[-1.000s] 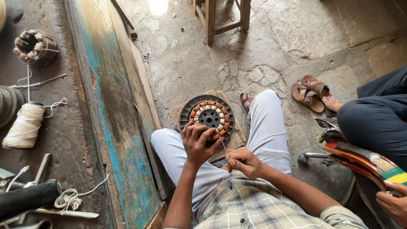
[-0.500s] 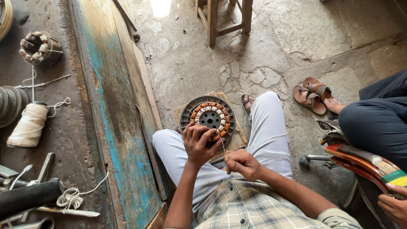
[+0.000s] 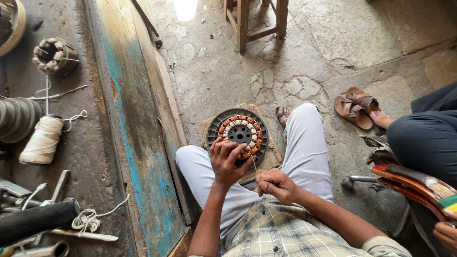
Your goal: The person sits on the ground with a circular coil assembly resting on their legs and wraps white string by hand around the coils, pulling the string taut and working around the ring to bind the windings. They continue wrapping and tightening the string around different sections of the circle throughout the clip.
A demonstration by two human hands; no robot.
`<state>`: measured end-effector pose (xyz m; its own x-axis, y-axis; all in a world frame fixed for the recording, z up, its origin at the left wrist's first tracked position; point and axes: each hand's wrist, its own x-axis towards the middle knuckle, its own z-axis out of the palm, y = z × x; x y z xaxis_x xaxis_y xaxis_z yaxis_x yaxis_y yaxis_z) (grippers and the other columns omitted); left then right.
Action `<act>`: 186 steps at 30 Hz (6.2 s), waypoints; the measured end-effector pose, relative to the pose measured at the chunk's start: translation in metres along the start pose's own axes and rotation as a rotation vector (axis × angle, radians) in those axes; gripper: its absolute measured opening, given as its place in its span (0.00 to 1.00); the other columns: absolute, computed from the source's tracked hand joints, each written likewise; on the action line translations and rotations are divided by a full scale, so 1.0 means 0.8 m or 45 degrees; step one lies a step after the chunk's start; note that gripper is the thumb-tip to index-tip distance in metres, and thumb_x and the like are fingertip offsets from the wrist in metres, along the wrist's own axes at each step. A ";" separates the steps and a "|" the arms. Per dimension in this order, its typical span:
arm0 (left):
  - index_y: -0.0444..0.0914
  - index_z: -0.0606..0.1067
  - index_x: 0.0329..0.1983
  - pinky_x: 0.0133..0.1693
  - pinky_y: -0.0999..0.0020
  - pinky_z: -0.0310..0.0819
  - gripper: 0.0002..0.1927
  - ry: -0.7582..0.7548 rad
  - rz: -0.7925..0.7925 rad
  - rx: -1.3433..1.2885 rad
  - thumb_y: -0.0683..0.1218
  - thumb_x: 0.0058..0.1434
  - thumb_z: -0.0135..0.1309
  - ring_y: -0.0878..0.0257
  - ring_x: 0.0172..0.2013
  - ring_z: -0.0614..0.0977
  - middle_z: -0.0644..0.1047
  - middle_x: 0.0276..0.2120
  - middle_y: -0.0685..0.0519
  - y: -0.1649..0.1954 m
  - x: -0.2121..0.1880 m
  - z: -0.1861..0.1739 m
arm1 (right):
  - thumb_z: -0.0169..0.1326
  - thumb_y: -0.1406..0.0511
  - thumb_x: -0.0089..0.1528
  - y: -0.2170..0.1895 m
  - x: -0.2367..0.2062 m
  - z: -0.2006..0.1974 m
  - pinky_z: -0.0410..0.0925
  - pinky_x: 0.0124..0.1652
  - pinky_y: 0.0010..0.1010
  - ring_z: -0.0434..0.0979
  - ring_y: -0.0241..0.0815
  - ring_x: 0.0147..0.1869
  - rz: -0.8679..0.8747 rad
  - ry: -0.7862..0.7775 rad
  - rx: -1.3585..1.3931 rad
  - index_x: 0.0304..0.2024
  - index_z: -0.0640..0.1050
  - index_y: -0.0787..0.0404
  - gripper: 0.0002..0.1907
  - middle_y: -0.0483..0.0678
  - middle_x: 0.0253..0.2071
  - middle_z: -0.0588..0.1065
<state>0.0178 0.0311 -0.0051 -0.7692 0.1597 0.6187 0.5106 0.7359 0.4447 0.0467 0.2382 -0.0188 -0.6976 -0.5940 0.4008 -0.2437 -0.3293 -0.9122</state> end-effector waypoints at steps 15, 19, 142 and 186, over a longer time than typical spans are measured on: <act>0.48 0.81 0.44 0.65 0.51 0.63 0.19 0.008 0.013 0.017 0.55 0.51 0.72 0.58 0.48 0.76 0.76 0.40 0.58 0.004 0.008 -0.001 | 0.46 0.59 0.73 -0.001 0.002 -0.006 0.67 0.37 0.36 0.71 0.42 0.31 0.021 0.009 0.007 0.27 0.75 0.62 0.22 0.46 0.24 0.73; 0.48 0.82 0.44 0.65 0.50 0.62 0.20 -0.010 0.013 -0.022 0.55 0.49 0.73 0.58 0.48 0.76 0.76 0.40 0.58 0.002 0.008 -0.003 | 0.45 0.59 0.73 -0.011 0.002 -0.010 0.67 0.36 0.35 0.71 0.43 0.31 0.060 -0.003 -0.028 0.26 0.74 0.62 0.22 0.47 0.25 0.73; 0.38 0.79 0.43 0.33 0.60 0.74 0.06 -0.619 0.050 -0.890 0.44 0.66 0.62 0.53 0.31 0.81 0.77 0.33 0.49 0.117 -0.045 0.036 | 0.42 0.59 0.72 0.018 -0.143 -0.057 0.66 0.41 0.32 0.71 0.40 0.41 1.062 0.503 0.290 0.63 0.78 0.66 0.25 0.53 0.41 0.78; 0.36 0.80 0.38 0.35 0.62 0.74 0.04 -0.567 -0.070 -0.709 0.41 0.61 0.62 0.56 0.32 0.81 0.80 0.30 0.51 0.095 -0.032 0.017 | 0.49 0.68 0.75 -0.042 -0.015 -0.100 0.76 0.54 0.35 0.82 0.45 0.50 0.146 0.941 -0.090 0.58 0.80 0.68 0.14 0.60 0.46 0.81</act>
<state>0.0707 0.0915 0.0043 -0.8229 0.4726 0.3156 0.4954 0.3246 0.8057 0.0088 0.3150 0.0001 -0.9858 0.0341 0.1642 -0.1676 -0.2326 -0.9580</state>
